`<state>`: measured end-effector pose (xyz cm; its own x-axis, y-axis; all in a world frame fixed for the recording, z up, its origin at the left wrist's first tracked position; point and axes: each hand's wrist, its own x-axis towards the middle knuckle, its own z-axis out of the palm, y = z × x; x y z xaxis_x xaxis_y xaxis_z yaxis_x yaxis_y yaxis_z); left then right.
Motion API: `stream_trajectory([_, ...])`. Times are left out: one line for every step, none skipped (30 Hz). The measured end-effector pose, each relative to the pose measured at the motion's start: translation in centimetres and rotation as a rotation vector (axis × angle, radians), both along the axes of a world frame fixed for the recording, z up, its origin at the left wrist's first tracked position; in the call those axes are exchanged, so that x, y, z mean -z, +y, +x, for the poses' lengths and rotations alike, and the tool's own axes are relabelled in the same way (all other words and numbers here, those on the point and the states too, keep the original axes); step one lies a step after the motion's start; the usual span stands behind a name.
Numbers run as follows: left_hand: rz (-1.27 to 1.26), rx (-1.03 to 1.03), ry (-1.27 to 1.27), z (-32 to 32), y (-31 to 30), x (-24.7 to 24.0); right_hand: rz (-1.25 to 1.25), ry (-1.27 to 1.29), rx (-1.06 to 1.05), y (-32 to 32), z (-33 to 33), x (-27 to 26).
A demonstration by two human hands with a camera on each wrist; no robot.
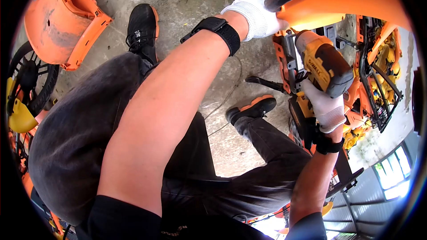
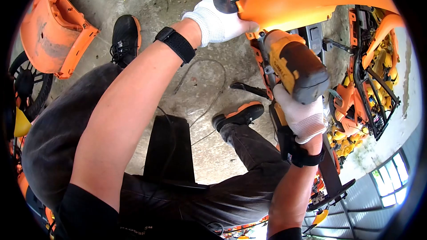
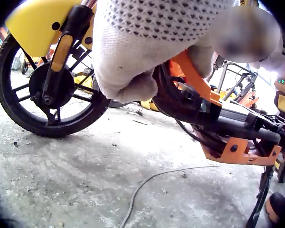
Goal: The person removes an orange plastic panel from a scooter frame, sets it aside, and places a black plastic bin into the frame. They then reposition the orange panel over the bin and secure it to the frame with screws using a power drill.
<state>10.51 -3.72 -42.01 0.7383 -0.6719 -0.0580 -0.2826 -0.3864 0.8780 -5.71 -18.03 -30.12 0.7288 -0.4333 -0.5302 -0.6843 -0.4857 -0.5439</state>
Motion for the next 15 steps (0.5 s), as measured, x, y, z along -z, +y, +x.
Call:
stream_trajectory([-0.003, -0.002, 0.004, -0.1, -0.1, 0.3, 0.054, 0.037, 0.071, 0.2, 0.4, -0.3])
stream_trajectory([-0.005, -0.009, -0.007, -0.3, -0.2, 0.6, 0.048, 0.042, 0.068, 0.4, 0.6, -0.7])
stream_trajectory([-0.008, -0.019, -0.023, -0.2, -0.4, 0.8, 0.058, 0.028, 0.095, 0.6, 0.8, -1.0])
stream_trajectory([-0.015, -0.027, -0.017, -0.2, -0.5, 1.0, 0.067, 0.020, 0.121, 0.7, 1.0, -1.3])
stream_trajectory([-0.009, -0.023, -0.006, -0.2, -0.7, 1.1, 0.103, 0.023, 0.136, 0.5, 1.1, -1.6])
stream_trajectory([-0.001, -0.014, 0.006, -0.3, -0.8, 1.1, 0.096, 0.028, 0.131, 0.4, 1.3, -1.7])
stream_trajectory([-0.008, -0.014, 0.016, -0.5, -0.8, 1.1, 0.079, 0.066, 0.129, 0.3, 1.5, -1.9])
stream_trajectory([-0.030, -0.018, -0.013, -0.4, -0.6, 1.1, 0.063, 0.099, 0.128, 0.3, 1.7, -2.1])
stream_trajectory([-0.052, -0.025, -0.046, -0.3, -0.5, 1.0, 0.022, 0.111, 0.144, 0.7, 1.9, -2.3])
stream_trajectory([-0.056, -0.027, -0.047, -0.2, -0.4, 0.9, 0.019, 0.110, 0.142, 0.5, 2.0, -2.3])
stream_trajectory([-0.055, -0.043, 0.014, -0.3, -0.4, 0.8, 0.020, 0.119, 0.127, 0.1, 1.9, -2.3])
stream_trajectory([-0.055, -0.058, 0.076, -0.3, -0.3, 0.7, 0.021, 0.129, 0.112, -0.2, 1.8, -2.3])
stream_trajectory([-0.057, -0.059, 0.077, -0.3, -0.2, 0.6, 0.021, 0.131, 0.093, -0.2, 1.9, -2.4])
stream_trajectory([-0.039, -0.042, 0.066, -0.2, -0.3, 0.5, 0.019, 0.132, 0.093, -0.4, 1.8, -2.4])
stream_trajectory([-0.021, -0.022, 0.054, -0.1, -0.2, 0.2, 0.020, 0.138, 0.072, -0.7, 1.7, -2.2])
